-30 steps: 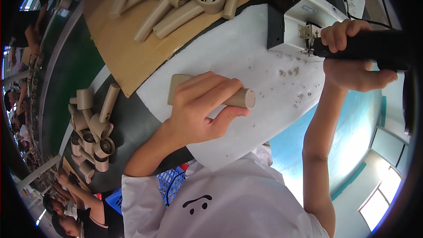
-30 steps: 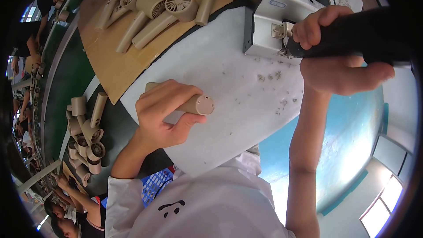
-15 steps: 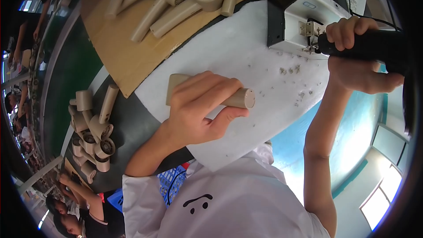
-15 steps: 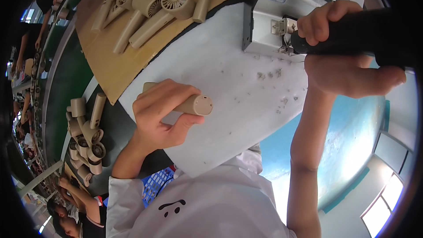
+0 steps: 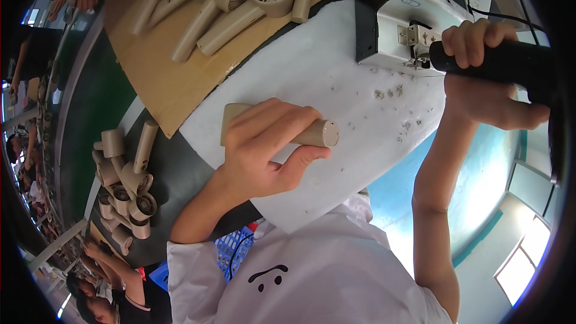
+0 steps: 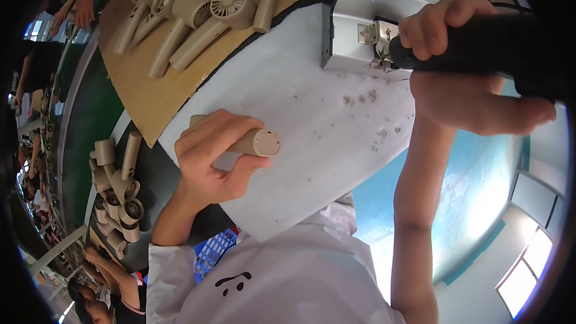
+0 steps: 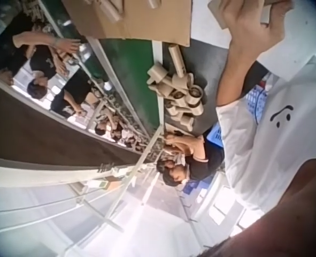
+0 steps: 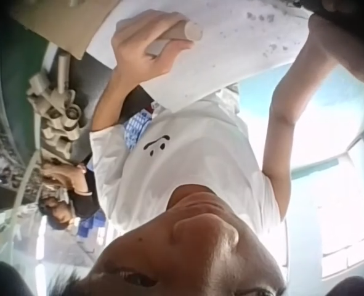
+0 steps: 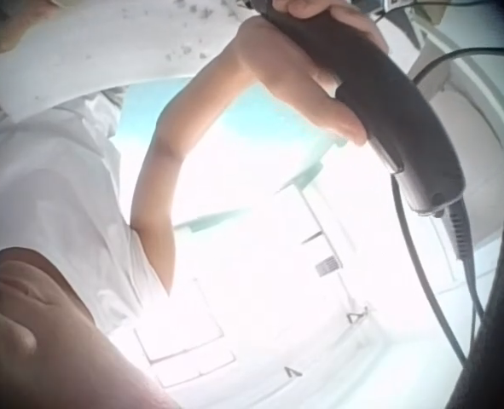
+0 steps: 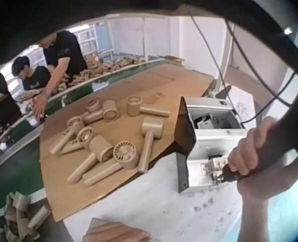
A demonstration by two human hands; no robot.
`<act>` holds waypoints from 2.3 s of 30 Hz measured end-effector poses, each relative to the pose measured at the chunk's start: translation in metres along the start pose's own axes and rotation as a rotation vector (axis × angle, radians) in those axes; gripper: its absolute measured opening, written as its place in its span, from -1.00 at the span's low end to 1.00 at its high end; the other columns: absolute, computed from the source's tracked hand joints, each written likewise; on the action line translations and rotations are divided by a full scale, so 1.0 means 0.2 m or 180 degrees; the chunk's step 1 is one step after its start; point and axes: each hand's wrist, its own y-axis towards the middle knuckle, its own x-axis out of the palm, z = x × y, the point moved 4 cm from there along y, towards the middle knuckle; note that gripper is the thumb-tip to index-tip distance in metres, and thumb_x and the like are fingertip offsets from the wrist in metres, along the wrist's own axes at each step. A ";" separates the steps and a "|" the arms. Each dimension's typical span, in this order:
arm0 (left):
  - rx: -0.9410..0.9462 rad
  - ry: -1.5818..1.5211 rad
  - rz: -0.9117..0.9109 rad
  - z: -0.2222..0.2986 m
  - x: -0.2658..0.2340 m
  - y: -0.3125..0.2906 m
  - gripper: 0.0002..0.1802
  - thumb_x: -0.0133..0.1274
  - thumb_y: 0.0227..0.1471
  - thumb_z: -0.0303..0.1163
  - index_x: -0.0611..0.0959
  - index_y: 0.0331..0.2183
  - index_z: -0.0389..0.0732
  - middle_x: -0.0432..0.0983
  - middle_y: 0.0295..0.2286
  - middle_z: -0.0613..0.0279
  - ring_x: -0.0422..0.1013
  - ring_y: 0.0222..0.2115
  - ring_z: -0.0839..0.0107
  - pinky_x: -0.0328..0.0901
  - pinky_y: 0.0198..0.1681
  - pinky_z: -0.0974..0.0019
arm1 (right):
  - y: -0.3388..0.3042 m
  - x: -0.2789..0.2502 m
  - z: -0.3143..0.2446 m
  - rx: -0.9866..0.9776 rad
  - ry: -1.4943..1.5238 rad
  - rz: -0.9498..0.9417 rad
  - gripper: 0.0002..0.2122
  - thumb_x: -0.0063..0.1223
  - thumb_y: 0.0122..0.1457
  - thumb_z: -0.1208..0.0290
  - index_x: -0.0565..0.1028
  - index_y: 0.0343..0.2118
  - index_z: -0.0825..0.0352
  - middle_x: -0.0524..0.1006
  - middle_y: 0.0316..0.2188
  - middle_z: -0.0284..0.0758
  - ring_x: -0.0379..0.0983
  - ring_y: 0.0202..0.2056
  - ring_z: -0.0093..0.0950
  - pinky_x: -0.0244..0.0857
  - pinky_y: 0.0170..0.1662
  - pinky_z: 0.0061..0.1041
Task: The person takes handheld fan casings from an assembly line, picks up screws from an automatic screw feeder using an electric screwdriver, and fastens the screws into the base of each fan before placing them onto a cardboard sheet.
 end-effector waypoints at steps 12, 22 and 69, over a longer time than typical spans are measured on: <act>-0.0005 0.0041 0.0008 0.00 0.01 0.00 -0.63 0.37 -0.35 -0.41 0.61 -0.40 -0.31 0.53 -0.53 0.16 0.42 -0.60 0.25 0.30 -0.54 0.33 | 0.00 0.00 0.07 0.0264 -0.0305 0.0040 -0.13 -0.46 -0.18 -0.63 0.29 -0.38 0.31 0.23 -0.65 -0.38 0.11 -0.64 -0.55 0.05 -0.47 -0.48; 0.0045 -0.0028 0.0036 -0.01 0.00 0.00 -0.62 0.37 -0.34 -0.40 0.61 -0.40 -0.32 0.53 -0.53 0.15 0.40 -0.61 0.25 0.28 -0.55 0.34 | 0.01 0.01 0.01 0.0242 -0.0061 -0.0068 -0.10 -0.38 -0.24 -0.64 0.29 -0.35 0.33 0.22 -0.60 -0.40 0.11 -0.58 -0.54 0.04 -0.40 -0.48; 0.0033 -0.0303 0.0364 -0.01 0.01 -0.08 -0.68 0.28 -0.16 -0.43 0.59 -0.31 -0.34 0.56 -0.50 0.13 0.50 -0.55 0.32 0.35 -0.45 0.43 | -0.19 0.59 0.00 0.0074 0.1604 -0.0361 -0.53 0.02 0.05 -0.24 0.24 -0.42 0.12 0.31 -0.63 -0.56 0.26 -0.62 -0.69 0.17 -0.45 -0.67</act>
